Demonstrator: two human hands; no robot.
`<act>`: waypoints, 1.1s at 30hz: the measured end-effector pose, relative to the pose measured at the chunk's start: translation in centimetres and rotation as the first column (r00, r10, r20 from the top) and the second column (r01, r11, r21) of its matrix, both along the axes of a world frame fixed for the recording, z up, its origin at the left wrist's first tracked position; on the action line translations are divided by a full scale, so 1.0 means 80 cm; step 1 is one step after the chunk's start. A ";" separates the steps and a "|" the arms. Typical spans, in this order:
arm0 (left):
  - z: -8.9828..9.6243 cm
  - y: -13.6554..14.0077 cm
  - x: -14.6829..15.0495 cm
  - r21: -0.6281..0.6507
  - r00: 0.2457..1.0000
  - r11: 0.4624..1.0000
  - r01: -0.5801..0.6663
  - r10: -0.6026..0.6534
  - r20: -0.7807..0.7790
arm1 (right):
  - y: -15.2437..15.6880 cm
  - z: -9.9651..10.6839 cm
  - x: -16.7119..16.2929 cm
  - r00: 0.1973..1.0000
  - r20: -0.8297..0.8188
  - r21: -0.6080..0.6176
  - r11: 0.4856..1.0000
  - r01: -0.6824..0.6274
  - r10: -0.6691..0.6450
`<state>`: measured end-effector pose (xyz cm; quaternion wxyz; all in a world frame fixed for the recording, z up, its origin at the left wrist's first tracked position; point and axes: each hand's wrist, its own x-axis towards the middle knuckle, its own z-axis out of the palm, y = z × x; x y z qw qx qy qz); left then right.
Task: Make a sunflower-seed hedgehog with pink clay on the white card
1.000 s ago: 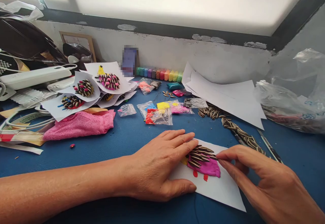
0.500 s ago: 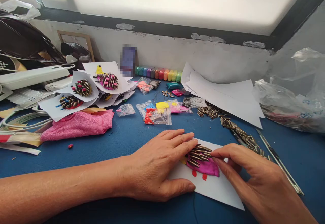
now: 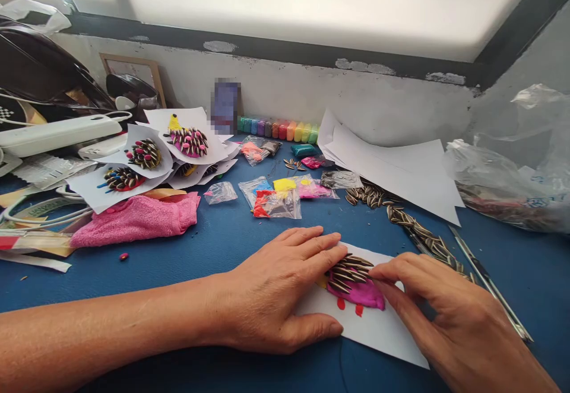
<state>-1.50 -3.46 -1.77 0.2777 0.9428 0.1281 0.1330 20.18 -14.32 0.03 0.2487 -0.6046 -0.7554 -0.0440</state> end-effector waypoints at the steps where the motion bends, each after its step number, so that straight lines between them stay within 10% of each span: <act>1: 0.000 0.000 0.000 -0.003 1.000 1.000 0.001 -0.001 0.003 | 0.000 0.000 0.001 1.000 0.005 -0.009 1.000 0.000 0.000; 33: 0.000 -0.001 -0.002 0.021 0.999 1.000 -0.017 0.017 -0.028 | -0.001 -0.004 0.002 0.976 0.219 0.146 0.989 -0.023 -0.010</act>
